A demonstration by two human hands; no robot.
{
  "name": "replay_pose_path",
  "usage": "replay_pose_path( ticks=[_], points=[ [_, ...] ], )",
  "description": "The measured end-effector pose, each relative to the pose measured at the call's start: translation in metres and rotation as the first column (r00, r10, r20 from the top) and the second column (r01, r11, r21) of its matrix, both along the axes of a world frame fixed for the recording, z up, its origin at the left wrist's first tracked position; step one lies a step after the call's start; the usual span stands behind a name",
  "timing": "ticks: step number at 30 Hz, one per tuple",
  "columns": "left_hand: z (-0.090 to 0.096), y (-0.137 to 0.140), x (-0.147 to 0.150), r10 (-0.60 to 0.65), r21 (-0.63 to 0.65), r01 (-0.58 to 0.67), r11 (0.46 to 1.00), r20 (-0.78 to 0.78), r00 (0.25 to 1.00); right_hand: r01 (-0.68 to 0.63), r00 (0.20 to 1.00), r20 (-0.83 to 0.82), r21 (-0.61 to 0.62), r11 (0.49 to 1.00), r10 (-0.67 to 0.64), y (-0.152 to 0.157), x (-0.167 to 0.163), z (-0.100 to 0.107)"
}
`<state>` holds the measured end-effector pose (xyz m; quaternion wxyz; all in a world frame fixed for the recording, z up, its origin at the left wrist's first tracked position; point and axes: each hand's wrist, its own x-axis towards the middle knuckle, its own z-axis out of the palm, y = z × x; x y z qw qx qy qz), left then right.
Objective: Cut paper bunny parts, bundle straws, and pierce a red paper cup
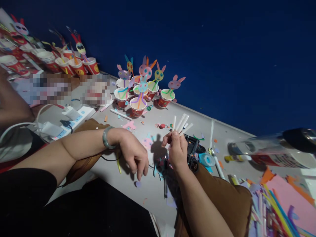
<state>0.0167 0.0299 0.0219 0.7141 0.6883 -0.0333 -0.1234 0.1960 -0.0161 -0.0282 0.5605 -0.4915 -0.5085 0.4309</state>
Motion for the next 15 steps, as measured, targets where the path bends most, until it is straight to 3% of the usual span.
replay_pose_path(
  ticks=[2, 4, 8, 10, 11, 13, 14, 15],
  points=[
    [-0.001, -0.004, 0.0, 0.022, 0.027, -0.024, 0.999, 0.065, 0.998, -0.002, 1.0, -0.004, 0.0, 1.0, 0.002, 0.0, -0.001, 0.0],
    [-0.001, -0.006, 0.0, 0.154, 0.083, -0.167, 0.982, 0.146, 0.977, 0.006, 1.0, 0.004, 0.007, 1.0, -0.006, 0.0, -0.001, 0.0],
    [-0.002, -0.002, 0.002, 0.418, 0.201, -0.435, 0.878, 0.123, 0.9, 0.033, 0.998, 0.058, 0.031, 0.999, -0.034, -0.001, 0.001, -0.002],
    [-0.004, 0.001, 0.005, 0.613, 0.174, -0.617, 0.767, 0.083, 0.786, 0.061, 0.996, 0.068, 0.042, 0.997, -0.064, -0.001, 0.002, -0.004],
    [-0.006, 0.003, 0.006, 0.724, 0.143, -0.725, 0.674, 0.071, 0.686, 0.065, 0.996, 0.064, 0.043, 0.997, -0.067, -0.001, 0.002, -0.005],
    [-0.008, 0.005, 0.009, 0.823, 0.09, -0.826, 0.556, 0.081, 0.562, 0.037, 0.998, 0.047, 0.038, 0.999, -0.038, -0.002, 0.0, -0.005],
    [-0.01, 0.007, 0.01, 0.834, 0.062, -0.84, 0.539, 0.103, 0.543, 0.01, 0.999, 0.04, 0.036, 0.999, -0.012, -0.003, -0.001, -0.005],
    [-0.012, 0.008, 0.011, 0.821, 0.042, -0.83, 0.556, 0.13, 0.556, -0.017, 0.999, 0.04, 0.033, 0.999, 0.016, -0.004, -0.003, -0.004]
  ],
)
